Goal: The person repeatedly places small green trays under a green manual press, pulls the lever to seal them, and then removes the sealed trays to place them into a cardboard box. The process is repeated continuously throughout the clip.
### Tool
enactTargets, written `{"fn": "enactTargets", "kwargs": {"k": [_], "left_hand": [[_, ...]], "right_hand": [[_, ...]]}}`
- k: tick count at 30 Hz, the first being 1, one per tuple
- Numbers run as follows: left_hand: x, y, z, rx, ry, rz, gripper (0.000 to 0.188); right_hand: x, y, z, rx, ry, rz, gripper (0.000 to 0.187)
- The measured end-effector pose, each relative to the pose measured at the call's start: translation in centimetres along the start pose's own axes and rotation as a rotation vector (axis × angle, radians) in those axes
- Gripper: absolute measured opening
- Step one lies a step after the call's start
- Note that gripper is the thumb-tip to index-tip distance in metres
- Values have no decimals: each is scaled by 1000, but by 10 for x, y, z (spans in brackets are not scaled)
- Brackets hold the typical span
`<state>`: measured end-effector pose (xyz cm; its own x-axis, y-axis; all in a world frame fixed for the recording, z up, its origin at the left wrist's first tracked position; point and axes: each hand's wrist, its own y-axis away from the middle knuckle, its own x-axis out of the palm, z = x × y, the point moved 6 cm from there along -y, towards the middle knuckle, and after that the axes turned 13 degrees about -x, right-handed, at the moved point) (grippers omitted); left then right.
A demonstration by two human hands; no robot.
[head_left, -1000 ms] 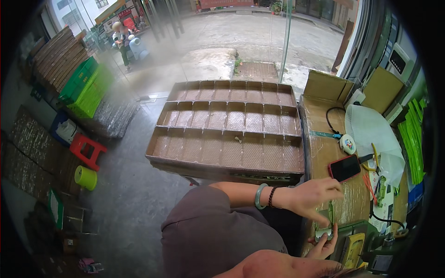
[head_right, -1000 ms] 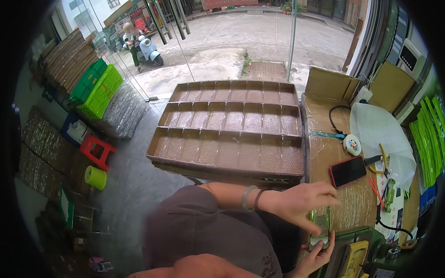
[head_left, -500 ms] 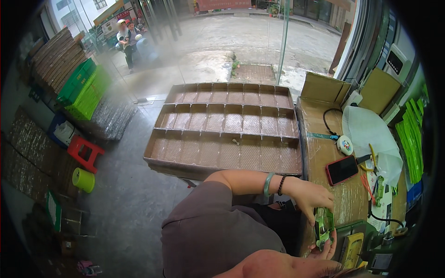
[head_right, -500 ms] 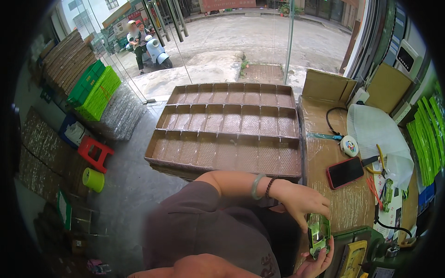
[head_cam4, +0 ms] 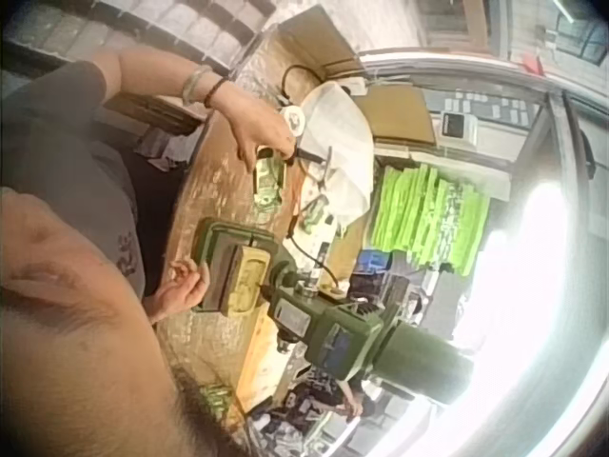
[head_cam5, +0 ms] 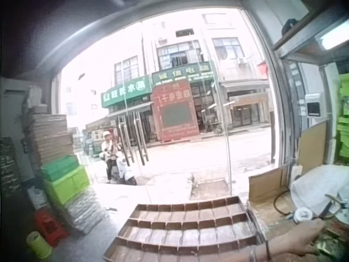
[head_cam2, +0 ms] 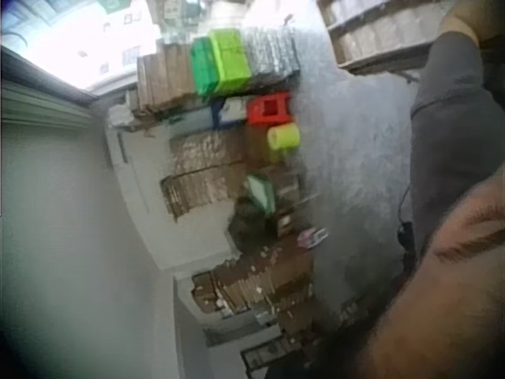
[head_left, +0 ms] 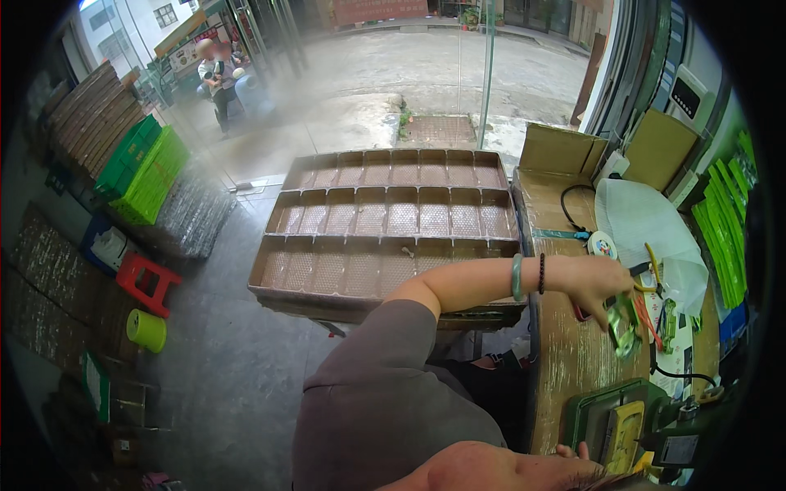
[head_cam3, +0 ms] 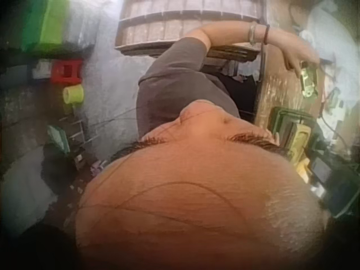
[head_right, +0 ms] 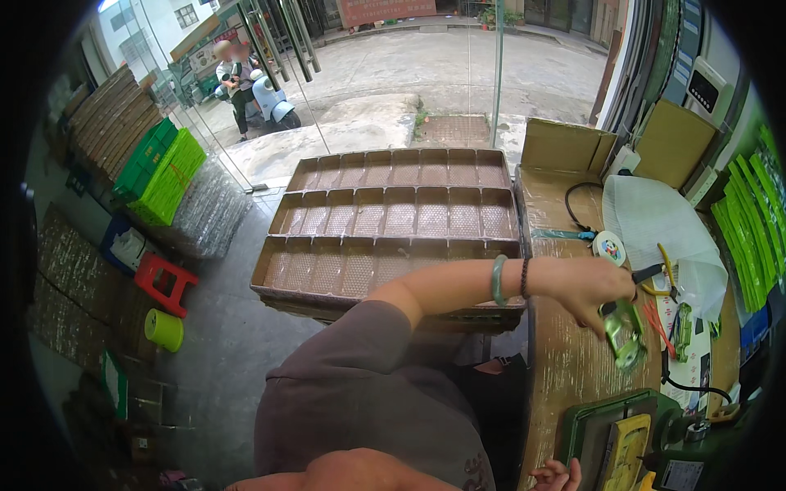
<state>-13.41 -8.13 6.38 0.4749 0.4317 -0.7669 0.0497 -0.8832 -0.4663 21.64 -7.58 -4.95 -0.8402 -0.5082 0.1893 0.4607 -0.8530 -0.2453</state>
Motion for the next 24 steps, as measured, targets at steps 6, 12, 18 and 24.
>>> {"fn": "enactTargets", "kwargs": {"k": [6,12,18,24], "left_hand": [[0,-22,0,-45,-77,16,62],[15,-47,-20,88,-79,109,61],[4,-49,-16,86,4,185,59],[27,-76,-51,63,-2,276,61]], "right_hand": [[-11,2,1,-91,45,26,24],[-46,-14,-25,-59,162,-25,28],[-8,5,47,-120,187,-194,13],[-30,33,57,-155,128,-333,16]]}}
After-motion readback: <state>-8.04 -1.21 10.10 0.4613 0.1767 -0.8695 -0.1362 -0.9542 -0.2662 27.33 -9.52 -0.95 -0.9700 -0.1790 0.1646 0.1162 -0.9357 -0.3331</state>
